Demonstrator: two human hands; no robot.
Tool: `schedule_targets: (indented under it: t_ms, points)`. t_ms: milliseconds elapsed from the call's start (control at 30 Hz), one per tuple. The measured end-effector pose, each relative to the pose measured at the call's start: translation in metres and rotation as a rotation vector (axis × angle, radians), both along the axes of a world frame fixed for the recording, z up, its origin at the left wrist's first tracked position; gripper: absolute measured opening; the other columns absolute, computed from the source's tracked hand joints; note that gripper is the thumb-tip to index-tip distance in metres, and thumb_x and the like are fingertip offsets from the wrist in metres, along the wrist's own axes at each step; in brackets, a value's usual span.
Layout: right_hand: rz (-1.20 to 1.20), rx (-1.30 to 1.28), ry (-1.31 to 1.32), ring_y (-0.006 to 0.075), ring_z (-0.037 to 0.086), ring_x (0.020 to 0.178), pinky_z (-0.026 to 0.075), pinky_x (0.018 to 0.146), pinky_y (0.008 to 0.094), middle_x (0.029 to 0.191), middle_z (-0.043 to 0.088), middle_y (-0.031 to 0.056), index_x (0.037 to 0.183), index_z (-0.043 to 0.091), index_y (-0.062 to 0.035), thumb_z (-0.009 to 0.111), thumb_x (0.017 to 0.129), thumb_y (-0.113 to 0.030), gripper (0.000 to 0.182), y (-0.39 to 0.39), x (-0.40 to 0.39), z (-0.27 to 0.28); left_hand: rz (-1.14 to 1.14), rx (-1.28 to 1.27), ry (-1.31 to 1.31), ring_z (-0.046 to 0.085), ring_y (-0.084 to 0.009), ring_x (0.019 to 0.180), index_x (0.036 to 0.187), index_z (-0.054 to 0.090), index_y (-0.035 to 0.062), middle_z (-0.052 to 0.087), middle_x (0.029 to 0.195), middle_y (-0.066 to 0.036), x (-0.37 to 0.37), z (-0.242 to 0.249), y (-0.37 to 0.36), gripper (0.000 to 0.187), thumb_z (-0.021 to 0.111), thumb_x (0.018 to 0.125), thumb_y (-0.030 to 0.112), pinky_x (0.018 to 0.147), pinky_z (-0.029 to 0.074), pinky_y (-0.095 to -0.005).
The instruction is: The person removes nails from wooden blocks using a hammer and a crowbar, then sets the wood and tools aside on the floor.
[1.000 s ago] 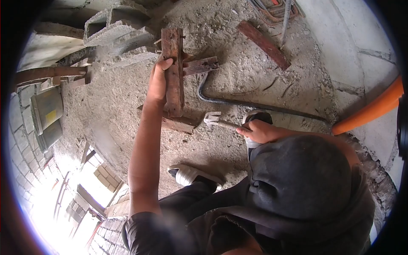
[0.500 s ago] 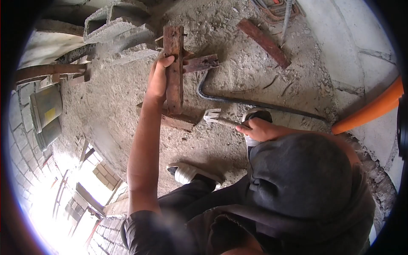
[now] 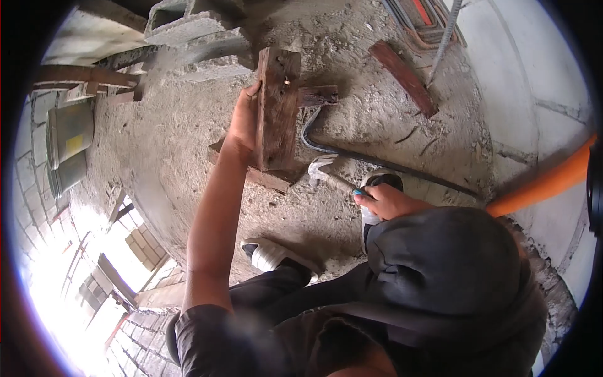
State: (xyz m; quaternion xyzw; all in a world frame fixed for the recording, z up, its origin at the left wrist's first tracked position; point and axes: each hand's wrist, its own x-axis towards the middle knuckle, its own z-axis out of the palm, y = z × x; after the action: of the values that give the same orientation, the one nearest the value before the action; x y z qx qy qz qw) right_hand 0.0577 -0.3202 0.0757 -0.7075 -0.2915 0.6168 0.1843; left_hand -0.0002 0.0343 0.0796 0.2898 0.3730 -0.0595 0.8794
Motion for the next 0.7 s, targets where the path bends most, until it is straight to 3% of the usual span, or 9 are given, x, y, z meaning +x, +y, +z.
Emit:
schedule_targets:
  t_ms: [167,267,300,400,467,500,600,633,700]
  points:
    - [-0.182,-0.093,0.295,0.0200,0.060,0.051,0.049,0.055,0.0380,0.068,0.064,0.0124,0.103,0.062,0.0030,0.052,0.106,-0.043,0.047,-0.007,0.009,-0.014,0.101,-0.165,-0.056,0.067,-0.0275,0.103,0.139,0.056,0.0053,0.067,0.120,-0.014,-0.009,-0.006,0.000,0.071,0.056,0.092,0.059,0.091,0.055,-0.0429]
    - [-0.168,-0.077,0.276,0.0221,0.059,0.048,0.049,0.052,0.0379,0.068,0.063,0.0139,0.104,0.060,0.0037,0.052,0.105,-0.042,0.047,-0.007,0.007,-0.015,0.077,-0.201,-0.004,0.066,-0.0261,0.103,0.140,0.055,0.0052,0.067,0.120,-0.013,-0.009,-0.004,0.001,0.068,0.059,0.093,0.055,0.091,0.055,-0.0418]
    - [-0.138,-0.078,0.266,0.0221,0.059,0.048,0.049,0.052,0.0379,0.068,0.063,0.0139,0.104,0.060,0.0037,0.052,0.105,-0.042,0.047,-0.004,0.007,-0.010,0.004,0.002,0.042,0.066,-0.0253,0.102,0.140,0.055,0.0043,0.067,0.120,-0.012,-0.008,-0.005,0.000,0.068,0.062,0.093,0.053,0.091,0.054,-0.0406]
    - [0.005,-0.081,0.041,0.0270,0.064,0.054,0.052,0.057,0.0414,0.070,0.066,0.0165,0.104,0.062,0.0012,0.056,0.103,-0.042,0.043,0.003,0.007,0.005,-0.097,0.451,0.041,0.065,-0.0212,0.105,0.137,0.054,-0.0024,0.067,0.119,-0.013,0.001,-0.003,-0.002,0.073,0.072,0.089,0.049,0.090,0.053,-0.0349]
    - [0.476,0.240,-0.481,0.0232,0.065,0.060,0.053,0.061,0.0398,0.075,0.069,0.0114,0.105,0.064,-0.0003,0.061,0.101,-0.033,0.033,0.003,0.027,0.016,-0.107,0.590,0.122,0.067,-0.0191,0.093,0.128,0.060,-0.0080,0.070,0.107,-0.013,0.003,-0.002,-0.004,0.075,0.076,0.084,0.050,0.084,0.053,-0.0316]
    - [0.480,0.236,-0.441,0.0217,0.068,0.068,0.054,0.068,0.0380,0.081,0.072,0.0105,0.103,0.068,-0.0004,0.065,0.099,-0.027,0.027,0.011,0.044,0.025,-0.102,0.578,0.137,0.067,-0.0193,0.094,0.127,0.060,-0.0086,0.070,0.108,-0.013,0.003,0.009,-0.006,0.077,0.077,0.083,0.051,0.084,0.053,-0.0321]
    - [0.196,0.257,-0.181,0.0163,0.068,0.082,0.054,0.077,0.0317,0.091,0.071,0.0104,0.110,0.070,0.0009,0.064,0.100,-0.016,0.021,0.063,0.091,0.101,-0.078,0.652,0.048,0.067,-0.0214,0.096,0.127,0.062,-0.0085,0.070,0.111,-0.015,0.008,-0.012,-0.007,0.079,0.078,0.080,0.053,0.086,0.052,-0.0349]
    - [0.102,0.366,-0.112,0.0174,0.067,0.083,0.054,0.078,0.0312,0.091,0.069,0.0123,0.107,0.071,0.0005,0.064,0.100,-0.018,0.021,0.074,0.108,0.131,-0.081,0.720,0.014,0.068,-0.0244,0.101,0.128,0.063,-0.0063,0.070,0.113,-0.017,0.011,-0.023,-0.006,0.082,0.079,0.077,0.055,0.090,0.052,-0.0374]
    - [0.060,0.832,-0.355,0.0247,0.065,0.077,0.052,0.078,0.0384,0.082,0.066,0.0113,0.095,0.072,0.0006,0.054,0.102,-0.034,0.040,0.091,0.121,0.210,-0.015,0.758,0.060,0.068,-0.0262,0.103,0.128,0.064,-0.0059,0.070,0.113,-0.018,0.012,-0.035,-0.014,0.084,0.080,0.074,0.057,0.092,0.051,-0.0380]
